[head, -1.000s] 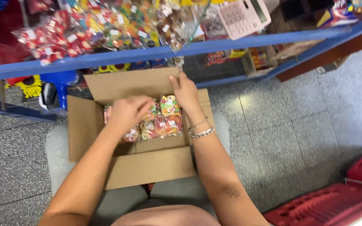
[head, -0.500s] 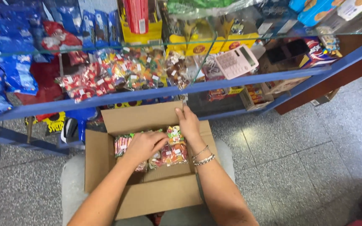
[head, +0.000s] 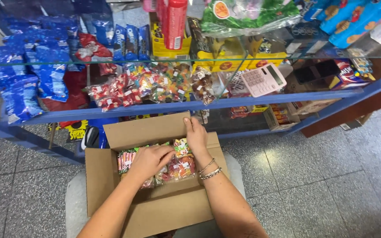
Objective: Packing individually wrapped candy packets from a display shelf into a cardboard box.
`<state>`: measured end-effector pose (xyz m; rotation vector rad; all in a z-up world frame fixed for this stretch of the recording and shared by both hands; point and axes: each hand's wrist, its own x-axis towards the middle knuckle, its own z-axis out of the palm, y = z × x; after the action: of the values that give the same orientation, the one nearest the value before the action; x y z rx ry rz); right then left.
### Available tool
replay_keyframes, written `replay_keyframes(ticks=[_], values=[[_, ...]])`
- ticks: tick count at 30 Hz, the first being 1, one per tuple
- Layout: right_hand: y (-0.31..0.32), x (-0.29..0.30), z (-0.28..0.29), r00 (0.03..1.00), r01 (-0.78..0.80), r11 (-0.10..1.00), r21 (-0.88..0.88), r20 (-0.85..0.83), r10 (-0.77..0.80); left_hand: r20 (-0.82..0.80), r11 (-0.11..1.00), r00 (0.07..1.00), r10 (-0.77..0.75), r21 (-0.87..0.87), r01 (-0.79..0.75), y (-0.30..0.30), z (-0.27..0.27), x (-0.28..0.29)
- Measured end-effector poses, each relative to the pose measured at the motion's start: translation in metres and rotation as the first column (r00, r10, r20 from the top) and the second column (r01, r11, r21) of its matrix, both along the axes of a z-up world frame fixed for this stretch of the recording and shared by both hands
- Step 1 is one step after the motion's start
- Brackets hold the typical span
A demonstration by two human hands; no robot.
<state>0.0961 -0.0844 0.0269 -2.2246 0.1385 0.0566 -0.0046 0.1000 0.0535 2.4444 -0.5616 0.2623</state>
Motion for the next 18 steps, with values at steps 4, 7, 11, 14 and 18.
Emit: replay_keyframes(ticks=[4,7,11,14,18], values=[[0.009,0.003,0.002,1.0,-0.017,1.0,-0.015,0.008,0.017,0.04,0.982,0.981,0.19,-0.021,-0.19,0.02,-0.018,0.007],[0.006,0.003,0.005,0.999,-0.005,1.0,0.014,0.04,0.004,0.123,0.922,0.914,0.387,-0.062,-0.382,0.044,-0.02,0.013],[-0.01,0.01,-0.005,0.994,0.058,0.994,0.091,0.092,-0.066,0.27,0.832,0.787,0.554,-0.217,-0.511,0.06,-0.002,0.02],[-0.017,0.01,-0.014,0.986,0.093,0.982,0.162,0.119,-0.113,0.263,0.759,0.712,0.651,-0.257,-0.599,0.058,0.014,0.014],[-0.019,0.013,-0.018,0.982,0.105,0.96,0.258,0.127,-0.141,0.112,0.642,0.634,0.765,-0.207,-0.738,0.059,0.011,0.019]])
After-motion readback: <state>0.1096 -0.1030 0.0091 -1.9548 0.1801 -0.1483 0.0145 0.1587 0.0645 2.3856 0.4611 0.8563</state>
